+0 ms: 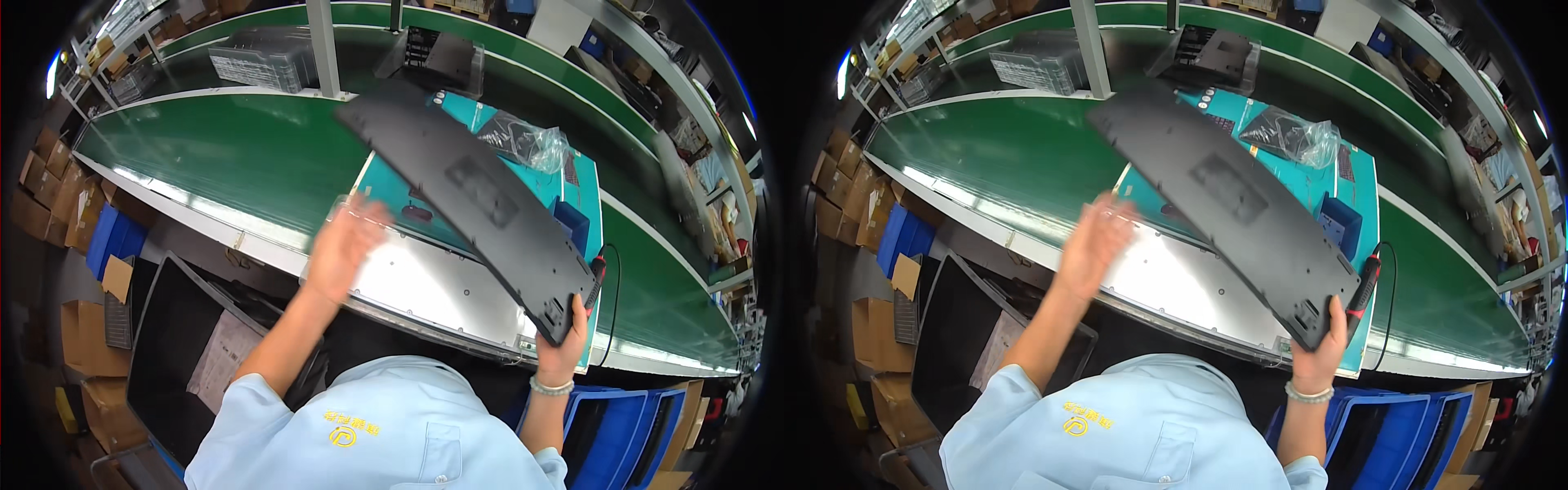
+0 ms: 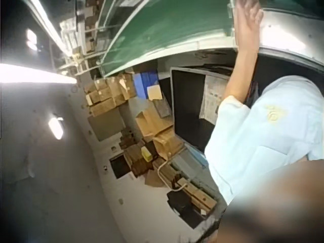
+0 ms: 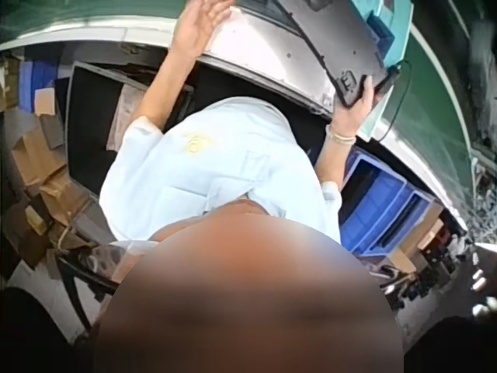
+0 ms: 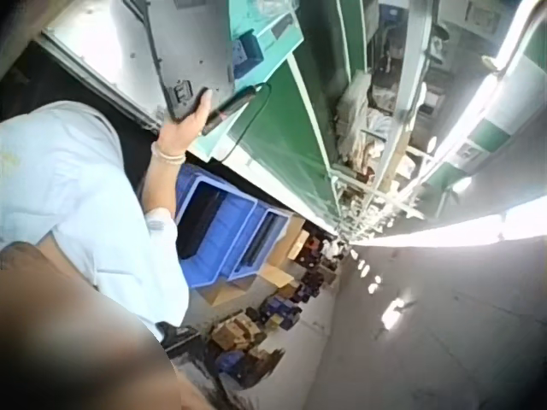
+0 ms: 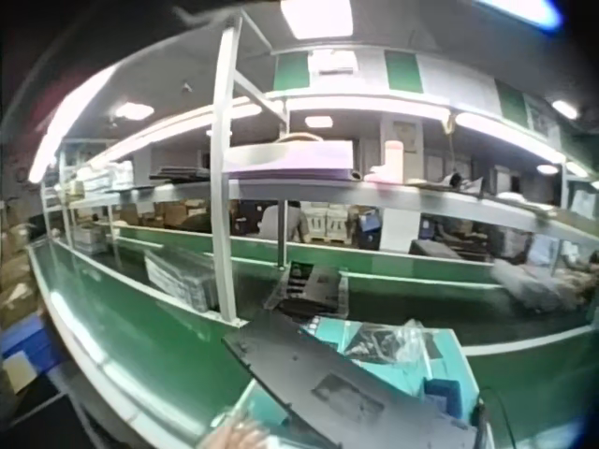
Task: Assembling laptop components and keyboards onto chassis at a production line.
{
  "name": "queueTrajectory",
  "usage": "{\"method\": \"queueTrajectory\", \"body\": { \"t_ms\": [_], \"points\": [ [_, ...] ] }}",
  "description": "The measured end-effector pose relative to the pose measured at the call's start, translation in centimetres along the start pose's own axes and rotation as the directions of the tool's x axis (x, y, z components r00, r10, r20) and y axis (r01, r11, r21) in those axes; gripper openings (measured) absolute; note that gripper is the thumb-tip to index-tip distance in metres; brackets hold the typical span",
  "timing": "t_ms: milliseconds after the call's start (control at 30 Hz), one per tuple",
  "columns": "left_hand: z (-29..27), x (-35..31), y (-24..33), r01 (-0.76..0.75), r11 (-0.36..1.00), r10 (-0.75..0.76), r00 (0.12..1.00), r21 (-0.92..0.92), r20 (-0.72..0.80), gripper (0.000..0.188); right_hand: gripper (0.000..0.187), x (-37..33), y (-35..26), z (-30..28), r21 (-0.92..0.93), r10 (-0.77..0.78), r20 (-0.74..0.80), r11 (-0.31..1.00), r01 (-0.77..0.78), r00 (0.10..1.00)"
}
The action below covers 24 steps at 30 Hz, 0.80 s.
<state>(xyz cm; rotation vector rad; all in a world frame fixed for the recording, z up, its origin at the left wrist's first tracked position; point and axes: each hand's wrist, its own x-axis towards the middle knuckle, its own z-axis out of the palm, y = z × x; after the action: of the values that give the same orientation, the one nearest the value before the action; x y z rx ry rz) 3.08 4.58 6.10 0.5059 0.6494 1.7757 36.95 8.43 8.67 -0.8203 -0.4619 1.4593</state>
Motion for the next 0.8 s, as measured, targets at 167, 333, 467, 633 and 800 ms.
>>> {"method": "queueTrajectory", "body": {
  "t_ms": [167, 333, 467, 633, 800],
  "points": [
    [8.0, -2.7, -5.6, 0.214, 0.942, -0.267, 0.945, 0.259, 0.19, 0.061, 0.04, -0.8, 5.0, 7.5, -0.007, -0.025, 0.334, 1.0, 0.029, 0.942],
    [7.7, 0.0, -5.7, 0.081, 0.979, -0.095, 0.993, 0.188, 0.065, 0.053, 0.044, -0.8, 9.1, 10.5, -0.102, -0.049, 0.437, 0.989, 0.103, 0.898],
    [3.5, 5.3, -1.2, 0.057, 0.983, -0.059, 0.998, 0.176, 0.006, 0.03, 0.037, -0.3, 7.4, 9.0, -0.369, 0.146, 0.501, 0.928, 0.058, 0.853],
    [-2.9, 13.5, 3.2, 0.114, 0.952, -0.086, 0.99, 0.283, -0.109, 0.023, 0.03, -0.4, 3.7, 3.5, -0.52, 0.231, 0.433, 0.853, 0.032, 0.871],
    [-7.3, 20.2, 3.9, 0.126, 0.922, -0.047, 0.975, 0.366, -0.217, 0.026, 0.027, -1.6, -0.3, -2.0, -0.482, 0.066, 0.227, 0.875, 0.053, 0.972]
  ]
}}
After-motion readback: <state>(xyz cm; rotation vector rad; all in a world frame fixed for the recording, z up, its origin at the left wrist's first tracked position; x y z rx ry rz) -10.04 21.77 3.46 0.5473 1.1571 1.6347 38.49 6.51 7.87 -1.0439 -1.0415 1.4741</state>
